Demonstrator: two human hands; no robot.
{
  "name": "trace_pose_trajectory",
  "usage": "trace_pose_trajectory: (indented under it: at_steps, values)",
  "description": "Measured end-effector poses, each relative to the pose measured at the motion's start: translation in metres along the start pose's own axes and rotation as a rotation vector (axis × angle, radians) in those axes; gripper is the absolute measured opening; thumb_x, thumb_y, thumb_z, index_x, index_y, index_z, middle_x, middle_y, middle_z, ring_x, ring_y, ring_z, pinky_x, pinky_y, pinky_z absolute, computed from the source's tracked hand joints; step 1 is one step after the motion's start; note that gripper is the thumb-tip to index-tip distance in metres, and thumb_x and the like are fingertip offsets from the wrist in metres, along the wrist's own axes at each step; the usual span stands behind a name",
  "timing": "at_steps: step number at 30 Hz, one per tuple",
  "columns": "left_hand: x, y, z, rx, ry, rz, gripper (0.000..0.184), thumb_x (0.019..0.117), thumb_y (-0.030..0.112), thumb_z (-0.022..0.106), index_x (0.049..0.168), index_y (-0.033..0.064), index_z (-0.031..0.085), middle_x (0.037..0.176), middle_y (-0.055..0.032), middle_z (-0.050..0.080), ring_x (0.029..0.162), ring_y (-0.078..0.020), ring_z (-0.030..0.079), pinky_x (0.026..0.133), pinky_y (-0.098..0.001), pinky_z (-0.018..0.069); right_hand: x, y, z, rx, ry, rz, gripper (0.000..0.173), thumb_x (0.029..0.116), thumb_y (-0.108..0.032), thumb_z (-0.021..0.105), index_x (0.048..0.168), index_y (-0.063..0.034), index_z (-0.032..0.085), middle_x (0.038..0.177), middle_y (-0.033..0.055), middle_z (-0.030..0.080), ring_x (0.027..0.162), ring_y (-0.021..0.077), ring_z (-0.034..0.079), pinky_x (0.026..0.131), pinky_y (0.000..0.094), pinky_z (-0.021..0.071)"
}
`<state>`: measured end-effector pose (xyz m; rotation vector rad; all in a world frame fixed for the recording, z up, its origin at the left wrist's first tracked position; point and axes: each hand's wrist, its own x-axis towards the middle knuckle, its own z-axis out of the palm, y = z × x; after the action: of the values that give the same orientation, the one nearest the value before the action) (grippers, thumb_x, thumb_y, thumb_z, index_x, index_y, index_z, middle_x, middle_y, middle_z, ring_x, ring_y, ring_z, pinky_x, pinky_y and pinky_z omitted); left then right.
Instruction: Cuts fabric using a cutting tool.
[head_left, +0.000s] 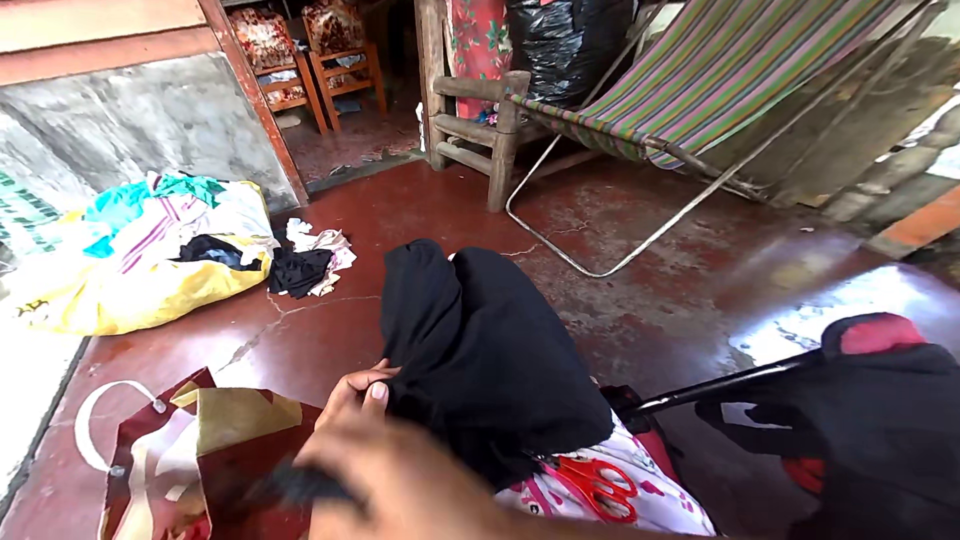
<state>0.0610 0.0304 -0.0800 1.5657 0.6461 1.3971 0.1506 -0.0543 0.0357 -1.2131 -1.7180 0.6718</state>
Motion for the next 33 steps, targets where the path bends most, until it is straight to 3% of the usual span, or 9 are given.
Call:
trace_pose_trajectory:
  at_steps: [1, 2, 5, 7, 11, 14, 18, 25, 33]
  values:
    - [-0.002, 0.004, 0.001, -0.018, -0.008, -0.024, 0.016, 0.1007, 0.019, 0.059, 0.102, 0.0053, 0.068, 0.096, -0.0028, 0.072, 0.091, -0.0113, 0.069, 0.085, -0.0286, 0.0582, 0.004, 0.023, -0.016, 0.01, 0.123, 0.084, 0.017, 0.0911, -0.016, 0.067, 0.104, -0.0078, 0.075, 0.094, 0.0058, 0.072, 0.089, 0.0148, 0.07, 0.078, 0.0365, 0.0591]
    - [-0.003, 0.009, 0.002, -0.033, -0.014, -0.054, 0.017, 0.1032, 0.015, 0.056, 0.105, 0.003, 0.068, 0.094, -0.0051, 0.069, 0.086, -0.0124, 0.067, 0.08, -0.0276, 0.0574, 0.004, 0.045, -0.03, 0.015, 0.208, 0.168, 0.016, 0.0923, -0.021, 0.068, 0.103, -0.0102, 0.074, 0.092, 0.0029, 0.071, 0.083, 0.0108, 0.069, 0.072, 0.0337, 0.06]
    - [-0.002, 0.016, 0.008, -0.019, 0.003, -0.081, 0.02, 0.1048, 0.01, 0.052, 0.108, 0.0005, 0.069, 0.094, -0.0082, 0.07, 0.084, -0.0141, 0.068, 0.078, -0.0264, 0.058, -0.01, 0.084, -0.052, 0.07, 0.235, 0.347, 0.029, 0.0879, -0.03, 0.078, 0.113, -0.0179, 0.071, 0.102, -0.0009, 0.063, 0.08, 0.0059, 0.062, 0.067, 0.025, 0.055]
    - [-0.003, 0.017, 0.008, -0.032, -0.006, -0.081, 0.019, 0.1046, 0.01, 0.053, 0.107, 0.0006, 0.07, 0.093, -0.0086, 0.07, 0.084, -0.0145, 0.068, 0.078, -0.0266, 0.0588, -0.019, 0.094, -0.043, 0.143, 0.237, 0.382, 0.03, 0.084, -0.029, 0.082, 0.108, -0.0158, 0.072, 0.1, -0.0007, 0.064, 0.075, 0.0048, 0.061, 0.063, 0.0214, 0.0543]
    - [-0.003, 0.021, 0.006, -0.025, -0.024, -0.069, 0.02, 0.1039, 0.011, 0.055, 0.107, -0.0001, 0.071, 0.094, -0.0099, 0.072, 0.085, -0.0158, 0.07, 0.079, -0.0278, 0.0596, -0.025, 0.099, -0.027, 0.285, 0.243, 0.388, 0.017, 0.0923, -0.02, 0.074, 0.103, -0.008, 0.068, 0.091, 0.0026, 0.064, 0.063, 0.0054, 0.06, 0.057, 0.0198, 0.0546]
    - [-0.002, 0.022, 0.003, 0.029, -0.007, -0.052, 0.019, 0.1031, 0.013, 0.057, 0.106, 0.0019, 0.072, 0.092, -0.007, 0.072, 0.083, -0.0131, 0.069, 0.077, -0.0248, 0.0588, -0.032, 0.091, -0.032, 0.376, 0.216, 0.386, 0.011, 0.0956, -0.015, 0.07, 0.102, -0.0077, 0.065, 0.077, -0.0014, 0.064, 0.054, 0.003, 0.058, 0.05, 0.0175, 0.0518]
    - [-0.003, 0.023, 0.004, 0.079, -0.03, -0.024, 0.018, 0.1025, 0.014, 0.059, 0.106, 0.0035, 0.073, 0.091, -0.0058, 0.072, 0.082, -0.0132, 0.069, 0.076, -0.0244, 0.0588, -0.046, 0.085, -0.037, 0.413, 0.174, 0.358, 0.013, 0.0961, -0.009, 0.068, 0.108, -0.0069, 0.064, 0.089, 0.0011, 0.067, 0.065, 0.0072, 0.066, 0.058, 0.022, 0.0597]
    - [-0.001, 0.028, -0.002, 0.186, -0.118, 0.023, 0.018, 0.1006, 0.02, 0.064, 0.106, 0.0088, 0.077, 0.094, -0.0025, 0.072, 0.084, -0.0122, 0.069, 0.077, -0.024, 0.0589, -0.056, 0.076, -0.047, 0.482, 0.105, 0.375, 0.035, 0.0949, -0.005, 0.066, 0.13, -0.0092, 0.064, 0.095, 0.0019, 0.067, 0.066, 0.0082, 0.066, 0.058, 0.0223, 0.0601]
    - [0.0, 0.033, -0.009, 0.144, -0.238, 0.009, 0.019, 0.0989, 0.02, 0.067, 0.11, 0.0099, 0.078, 0.097, -0.0035, 0.074, 0.084, -0.0137, 0.07, 0.077, -0.0254, 0.0605, -0.07, 0.077, -0.051, 0.711, 0.083, 0.478, 0.031, 0.0929, 0.0, 0.065, 0.123, -0.0068, 0.066, 0.088, 0.0028, 0.067, 0.063, 0.012, 0.066, 0.057, 0.0279, 0.0609]
